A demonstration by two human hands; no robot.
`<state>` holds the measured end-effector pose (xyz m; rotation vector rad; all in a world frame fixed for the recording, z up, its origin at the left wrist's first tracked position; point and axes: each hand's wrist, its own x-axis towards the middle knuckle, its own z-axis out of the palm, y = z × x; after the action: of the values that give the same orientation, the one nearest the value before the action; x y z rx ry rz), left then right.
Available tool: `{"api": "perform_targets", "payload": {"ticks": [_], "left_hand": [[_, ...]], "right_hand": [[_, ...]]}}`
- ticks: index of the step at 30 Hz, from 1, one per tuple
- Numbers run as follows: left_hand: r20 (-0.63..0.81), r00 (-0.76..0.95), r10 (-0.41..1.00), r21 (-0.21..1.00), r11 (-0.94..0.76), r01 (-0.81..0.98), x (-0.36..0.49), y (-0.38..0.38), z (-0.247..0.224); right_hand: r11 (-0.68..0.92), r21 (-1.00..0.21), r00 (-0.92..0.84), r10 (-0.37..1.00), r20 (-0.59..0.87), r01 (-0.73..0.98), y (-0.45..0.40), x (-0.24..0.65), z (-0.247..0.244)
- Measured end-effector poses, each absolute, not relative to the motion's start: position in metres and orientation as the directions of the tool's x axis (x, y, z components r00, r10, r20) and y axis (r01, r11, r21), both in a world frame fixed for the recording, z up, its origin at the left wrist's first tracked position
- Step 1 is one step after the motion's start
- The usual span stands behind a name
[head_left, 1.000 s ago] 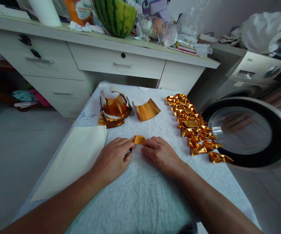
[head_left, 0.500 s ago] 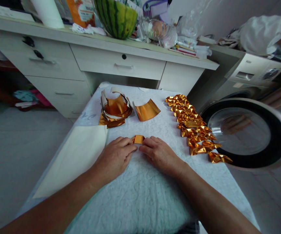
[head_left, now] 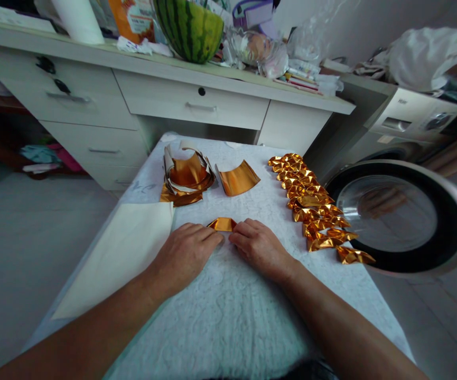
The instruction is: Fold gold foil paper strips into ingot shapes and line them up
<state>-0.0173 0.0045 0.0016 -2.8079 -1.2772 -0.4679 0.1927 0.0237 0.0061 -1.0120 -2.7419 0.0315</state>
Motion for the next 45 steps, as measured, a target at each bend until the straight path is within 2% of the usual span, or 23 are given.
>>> {"api": "perform_targets", "payload": {"ticks": [4, 9, 13, 19, 29, 34, 41, 45], "left_hand": [[0.303, 0.588, 0.75, 0.125, -0.643, 0.756, -0.016, 0.004, 0.003], [0.309, 0.55, 0.776, 0.126, -0.606, 0.785, -0.014, 0.002, 0.008], [0.318, 0.533, 0.784, 0.079, -0.582, 0.81, -0.014, 0.004, 0.005], [0.352, 0.519, 0.779, 0.091, -0.581, 0.809, -0.016, 0.008, 0.0], [0.413, 0.424, 0.806, 0.236, -0.544, 0.805, -0.014, 0.005, 0.001], [0.348, 0.439, 0.829, 0.312, -0.543, 0.779, -0.014, 0.006, -0.002], [0.34, 0.49, 0.803, 0.258, -0.581, 0.772, -0.015, 0.008, -0.003], [0.343, 0.495, 0.798, 0.229, -0.582, 0.78, -0.016, 0.009, -0.003]], "right_hand": [[0.745, -0.147, -0.706, 0.665, 0.243, 0.651, 0.026, 0.194, 0.004], [0.709, -0.322, -0.648, 0.705, 0.289, 0.628, 0.027, 0.198, 0.0], [0.682, -0.422, -0.618, 0.727, 0.299, 0.597, 0.027, 0.198, 0.001], [0.624, -0.443, -0.551, 0.78, 0.298, 0.643, 0.026, 0.196, 0.002], [0.583, -0.504, -0.477, 0.812, 0.337, 0.637, 0.026, 0.199, 0.0], [0.585, -0.547, -0.485, 0.808, 0.335, 0.599, 0.028, 0.199, -0.004], [0.518, -0.634, -0.436, 0.849, 0.299, 0.574, 0.033, 0.2, -0.008], [0.527, -0.637, -0.47, 0.838, 0.278, 0.562, 0.035, 0.203, -0.007]]}}
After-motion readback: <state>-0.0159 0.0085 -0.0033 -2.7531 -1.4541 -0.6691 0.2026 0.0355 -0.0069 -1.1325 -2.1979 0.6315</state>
